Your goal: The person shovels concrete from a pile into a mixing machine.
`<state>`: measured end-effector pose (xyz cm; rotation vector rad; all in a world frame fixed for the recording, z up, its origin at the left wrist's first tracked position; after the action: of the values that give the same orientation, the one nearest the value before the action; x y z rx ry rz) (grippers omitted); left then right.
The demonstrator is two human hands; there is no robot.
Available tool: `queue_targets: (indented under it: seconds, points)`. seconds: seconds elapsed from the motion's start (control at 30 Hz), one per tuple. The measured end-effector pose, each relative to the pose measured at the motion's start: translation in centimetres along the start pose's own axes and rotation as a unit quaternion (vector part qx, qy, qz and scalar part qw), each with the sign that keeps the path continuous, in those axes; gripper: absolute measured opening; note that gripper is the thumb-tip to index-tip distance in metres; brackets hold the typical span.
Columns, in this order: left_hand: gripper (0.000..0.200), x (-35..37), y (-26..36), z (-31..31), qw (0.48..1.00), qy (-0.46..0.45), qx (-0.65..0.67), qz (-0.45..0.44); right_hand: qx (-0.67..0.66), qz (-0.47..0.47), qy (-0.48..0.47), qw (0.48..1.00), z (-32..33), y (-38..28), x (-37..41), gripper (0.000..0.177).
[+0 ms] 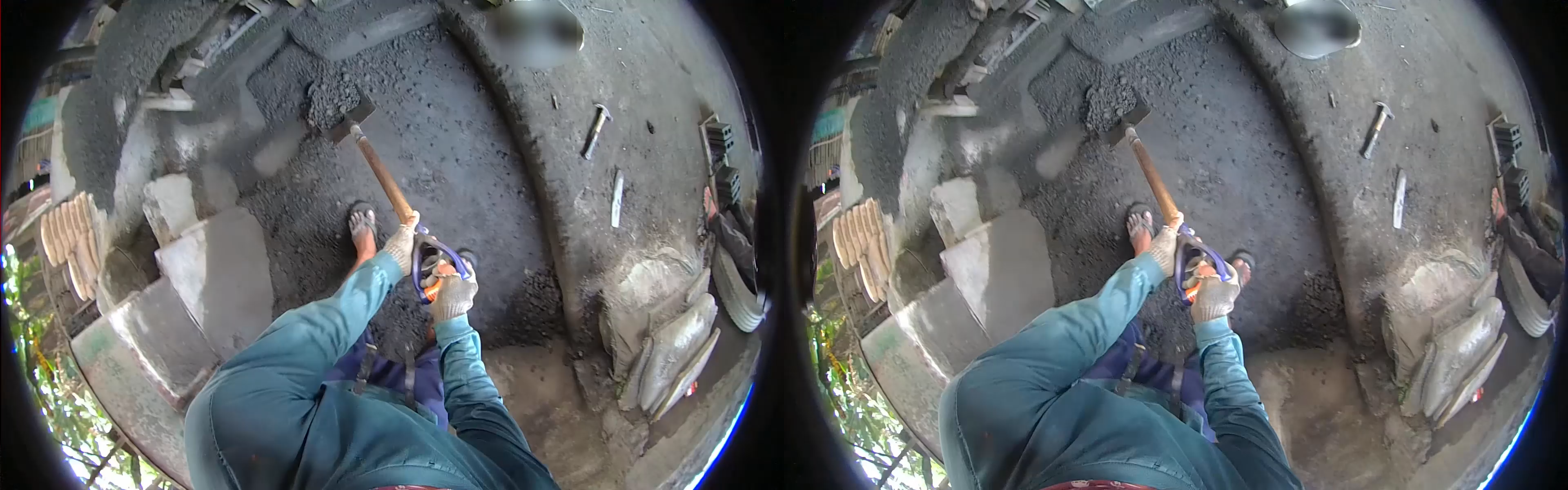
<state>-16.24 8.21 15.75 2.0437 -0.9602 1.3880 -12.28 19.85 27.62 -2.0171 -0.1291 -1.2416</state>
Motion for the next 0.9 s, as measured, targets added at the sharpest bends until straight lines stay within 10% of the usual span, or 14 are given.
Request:
queue_targets:
  seconds: [0.43, 0.47, 0.5, 0.57, 0.63, 0.67, 0.77, 0.9]
  points:
    - [0.067, 0.7, 28.6, 5.3, 0.946, 0.166, -0.266, -0.081, -0.012, 0.070, -0.020, 0.997, -26.3, 11.4, -6.1, 0.024]
    - [0.065, -0.7, 31.3, 6.9, 0.932, 0.069, -0.331, -0.131, 0.256, 0.149, 0.013, 0.955, -27.1, 12.1, -8.3, 0.024]
    - [0.055, -0.5, 32.8, 6.0, 0.935, 0.114, -0.317, -0.114, 0.240, 0.147, 0.049, 0.958, -27.9, 14.5, -11.1, 0.025]
    - [0.046, -7.4, 33.8, 10.3, 0.934, 0.176, -0.276, -0.140, 0.204, 0.161, 0.024, 0.965, -25.1, 18.1, -14.9, 0.026]
    - [0.040, -9.9, 31.5, 14.3, 0.826, 0.227, -0.514, -0.052, -0.022, -0.128, -0.088, 0.988, -16.9, 20.6, -19.7, 0.031]
    - [0.046, -5.8, 29.1, 10.8, 0.776, 0.255, -0.576, -0.015, 0.003, -0.119, -0.074, 0.990, -13.6, 21.8, -21.9, 0.034]
    - [0.069, -5.0, 25.5, 10.6, 0.824, 0.147, -0.540, 0.091, 0.004, -0.097, -0.064, 0.993, -9.3, 19.8, -21.3, 0.034]
    - [0.067, -9.8, 20.9, 12.3, 0.906, 0.196, -0.376, -0.014, -0.012, -0.107, -0.124, 0.986, -1.8, 19.0, -16.8, 0.047]
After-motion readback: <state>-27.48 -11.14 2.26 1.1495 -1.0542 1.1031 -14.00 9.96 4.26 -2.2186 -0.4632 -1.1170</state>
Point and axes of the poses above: each hand's wrist, its own x-axis away from the middle knuckle, its own z-axis out of the back of the hand, y = z × x, the point moved 2 cm from there along -x, towards the middle knuckle, and after that the axes turned 7 degrees about -x, right-handed, at the moved point
